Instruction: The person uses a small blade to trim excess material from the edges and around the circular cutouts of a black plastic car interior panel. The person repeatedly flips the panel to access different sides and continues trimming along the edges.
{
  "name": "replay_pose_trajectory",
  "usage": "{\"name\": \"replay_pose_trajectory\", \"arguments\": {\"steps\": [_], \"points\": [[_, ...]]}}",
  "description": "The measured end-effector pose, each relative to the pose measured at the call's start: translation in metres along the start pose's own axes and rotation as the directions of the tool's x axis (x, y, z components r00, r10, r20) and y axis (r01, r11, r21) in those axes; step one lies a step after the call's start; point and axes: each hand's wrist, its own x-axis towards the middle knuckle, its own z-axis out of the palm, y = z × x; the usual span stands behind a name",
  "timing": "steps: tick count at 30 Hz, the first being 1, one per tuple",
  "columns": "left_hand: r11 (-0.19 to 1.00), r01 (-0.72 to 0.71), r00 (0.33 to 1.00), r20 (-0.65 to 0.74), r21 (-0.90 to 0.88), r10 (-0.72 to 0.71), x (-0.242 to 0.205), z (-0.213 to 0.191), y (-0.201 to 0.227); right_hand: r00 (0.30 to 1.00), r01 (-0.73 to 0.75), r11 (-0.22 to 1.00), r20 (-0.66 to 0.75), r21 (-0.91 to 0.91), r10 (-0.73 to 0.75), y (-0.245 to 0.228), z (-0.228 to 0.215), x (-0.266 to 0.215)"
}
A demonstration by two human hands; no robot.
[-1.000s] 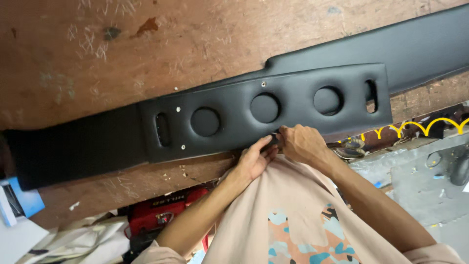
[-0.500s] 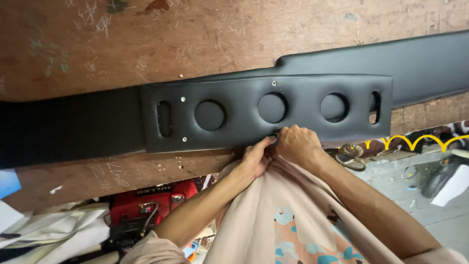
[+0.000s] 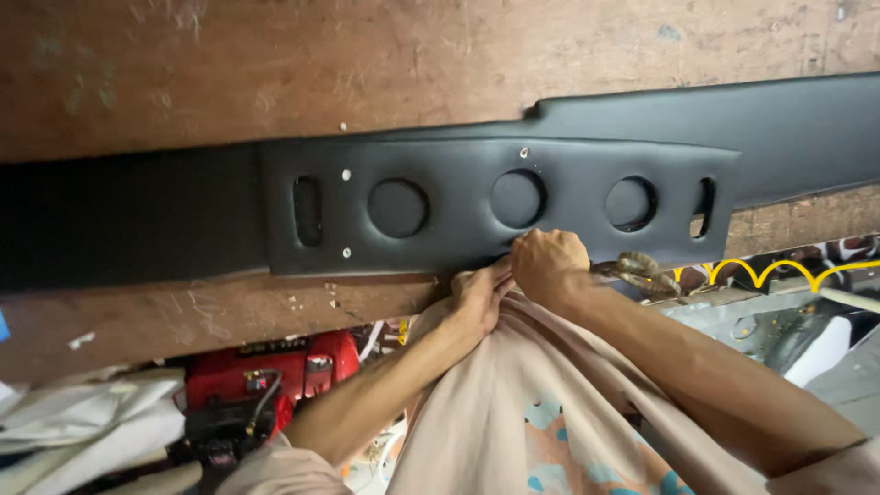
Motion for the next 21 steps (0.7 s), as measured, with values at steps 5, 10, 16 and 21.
{"name": "replay_pose_trajectory", "arguments": {"steps": [5, 10, 16, 21], "points": [[0.999, -0.018, 0.989, -0.144, -0.035, 0.013, 0.003, 0.007, -0.006, 0.99, -0.017, 0.99, -0.14, -0.14, -0.003, -0.014, 0.002, -0.013], [0.999, 0.013, 0.996, -0.084, -0.035, -0.016, 0.015, -0.005, -0.015, 0.996, -0.08, 0.988, 0.019, -0.13, 0.083, -0.019, -0.002, -0.003], [1.0, -0.003, 0.998, -0.056, -0.009, 0.002, 0.007, -0.003, -0.009, 0.995, 0.101, 0.994, -0.009, -0.036, -0.101, 0.001, 0.0, 0.008], [0.997, 0.064, 0.996, -0.065, -0.053, -0.067, -0.013, 0.01, 0.011, 0.998, 0.056, 0.983, -0.043, 0.173, -0.049, 0.036, 0.007, -0.018]]}}
